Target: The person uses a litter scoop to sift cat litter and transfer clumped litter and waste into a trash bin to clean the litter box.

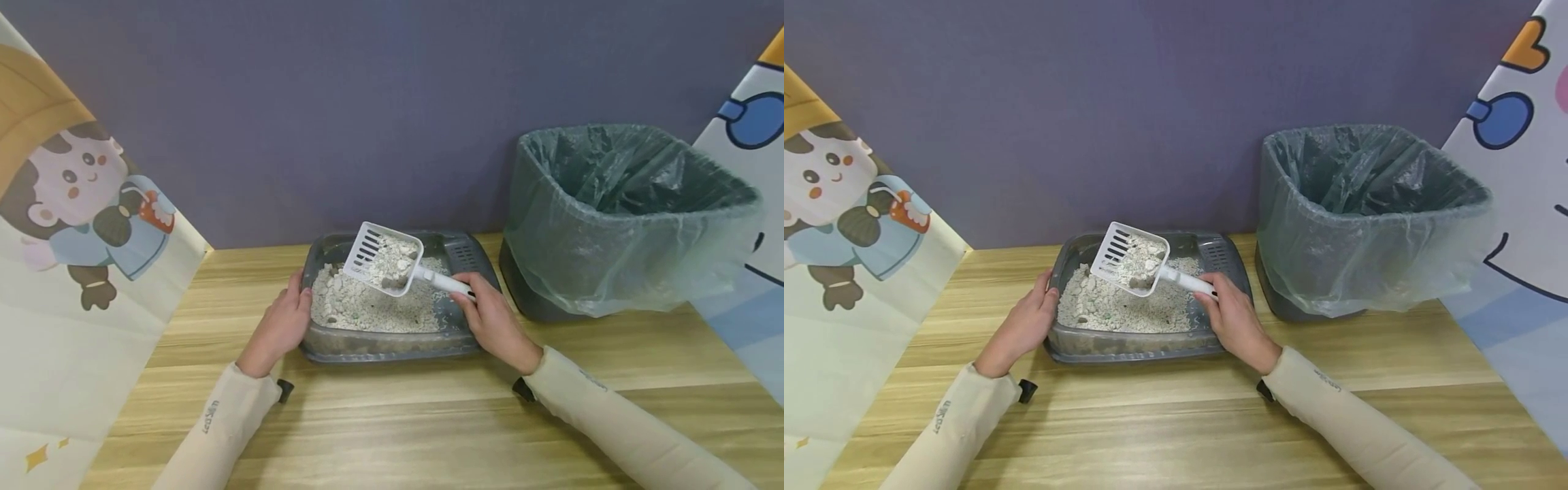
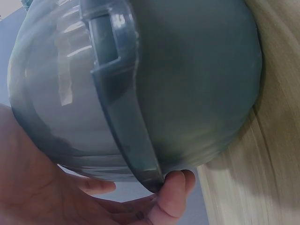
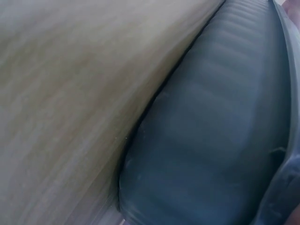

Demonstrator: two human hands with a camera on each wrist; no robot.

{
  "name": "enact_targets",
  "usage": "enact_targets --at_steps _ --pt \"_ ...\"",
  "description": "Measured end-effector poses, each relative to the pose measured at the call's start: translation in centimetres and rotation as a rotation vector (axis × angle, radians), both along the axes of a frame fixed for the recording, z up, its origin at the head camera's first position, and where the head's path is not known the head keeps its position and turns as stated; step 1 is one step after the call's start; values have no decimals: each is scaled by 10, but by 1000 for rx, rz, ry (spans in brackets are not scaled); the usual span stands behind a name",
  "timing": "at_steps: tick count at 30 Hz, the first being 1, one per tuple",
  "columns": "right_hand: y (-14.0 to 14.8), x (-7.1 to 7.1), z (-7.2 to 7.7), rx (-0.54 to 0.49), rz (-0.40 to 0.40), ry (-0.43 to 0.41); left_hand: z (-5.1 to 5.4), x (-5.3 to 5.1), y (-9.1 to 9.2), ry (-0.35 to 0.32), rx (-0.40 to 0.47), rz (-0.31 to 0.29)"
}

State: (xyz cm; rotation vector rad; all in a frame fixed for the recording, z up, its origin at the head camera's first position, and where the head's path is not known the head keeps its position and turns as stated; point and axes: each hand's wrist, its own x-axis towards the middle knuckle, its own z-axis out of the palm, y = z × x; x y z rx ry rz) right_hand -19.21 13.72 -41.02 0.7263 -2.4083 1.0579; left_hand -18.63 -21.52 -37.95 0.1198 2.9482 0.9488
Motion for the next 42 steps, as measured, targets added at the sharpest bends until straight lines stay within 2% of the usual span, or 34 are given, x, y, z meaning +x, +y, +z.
enact_targets --at_steps 21,28,32,37,42 --pt "3 6 0 -52 -90 -4 4 -2 5 1 4 -30" --pt "9 9 2 -40 -137 -49 3 -3 7 -6 5 -37" --pt "14 11 12 -17 -152 -63 3 -3 8 -3 7 -45" --pt "17 16 31 12 -84 -95 4 -3 8 3 2 -37" --pt "11 26 54 60 -8 -84 4 3 -1 -3 -19 -2"
